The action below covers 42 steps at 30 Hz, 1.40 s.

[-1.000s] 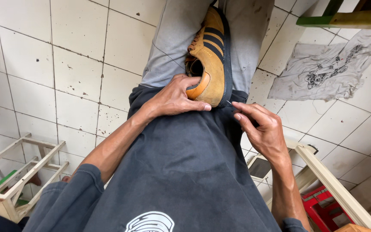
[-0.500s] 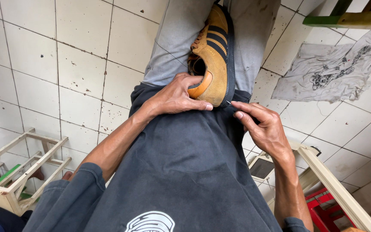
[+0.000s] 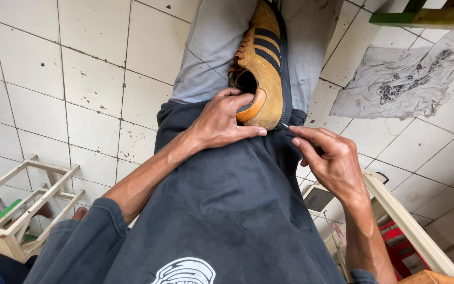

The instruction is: The person is sewing a yellow and black shoe using a needle and thread. They hold the shoe on their lap and repeatedly push the needle through the shoe's material, pulling the thread to secure the stitches.

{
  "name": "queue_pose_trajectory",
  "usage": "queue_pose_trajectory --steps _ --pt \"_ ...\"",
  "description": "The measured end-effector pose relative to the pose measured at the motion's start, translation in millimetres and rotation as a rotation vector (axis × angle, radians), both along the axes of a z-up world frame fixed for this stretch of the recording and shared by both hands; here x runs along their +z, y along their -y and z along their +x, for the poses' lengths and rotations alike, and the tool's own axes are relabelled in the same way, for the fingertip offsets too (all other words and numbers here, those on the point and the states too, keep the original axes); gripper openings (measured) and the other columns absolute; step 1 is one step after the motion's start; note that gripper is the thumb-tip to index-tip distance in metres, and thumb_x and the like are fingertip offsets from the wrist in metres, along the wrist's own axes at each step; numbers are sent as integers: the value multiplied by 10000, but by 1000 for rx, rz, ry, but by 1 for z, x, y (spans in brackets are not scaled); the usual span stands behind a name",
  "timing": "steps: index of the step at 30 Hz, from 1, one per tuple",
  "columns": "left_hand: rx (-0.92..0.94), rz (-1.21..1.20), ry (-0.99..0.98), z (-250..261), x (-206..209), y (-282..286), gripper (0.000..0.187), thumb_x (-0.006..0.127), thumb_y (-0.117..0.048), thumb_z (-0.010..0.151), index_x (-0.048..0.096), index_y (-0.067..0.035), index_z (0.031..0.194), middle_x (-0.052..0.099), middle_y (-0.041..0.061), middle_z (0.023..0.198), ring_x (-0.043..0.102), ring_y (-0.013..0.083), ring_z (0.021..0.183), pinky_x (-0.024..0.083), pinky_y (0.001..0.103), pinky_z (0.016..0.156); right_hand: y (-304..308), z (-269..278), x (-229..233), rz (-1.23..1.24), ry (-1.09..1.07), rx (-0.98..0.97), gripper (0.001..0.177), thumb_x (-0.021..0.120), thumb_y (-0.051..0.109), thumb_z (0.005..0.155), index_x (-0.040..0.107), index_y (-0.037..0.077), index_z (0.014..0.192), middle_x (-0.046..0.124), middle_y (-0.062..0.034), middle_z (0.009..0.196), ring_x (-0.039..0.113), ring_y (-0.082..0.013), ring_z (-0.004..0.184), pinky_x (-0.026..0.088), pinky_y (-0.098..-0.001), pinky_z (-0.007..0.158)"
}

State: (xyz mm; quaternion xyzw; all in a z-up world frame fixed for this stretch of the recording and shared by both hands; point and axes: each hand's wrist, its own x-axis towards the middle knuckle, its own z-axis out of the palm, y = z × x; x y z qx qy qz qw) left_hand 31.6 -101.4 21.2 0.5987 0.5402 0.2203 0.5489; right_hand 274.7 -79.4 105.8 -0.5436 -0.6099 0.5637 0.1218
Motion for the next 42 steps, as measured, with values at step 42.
queue_pose_trajectory --steps 42 --pt "-61 38 390 -16 -38 -16 395 778 -331 793 475 -78 774 487 217 611 574 462 651 446 472 534 17 -46 -36 559 706 406 131 632 117 867 661 218 945 608 -1 675 643 -223 550 520 -331 513"
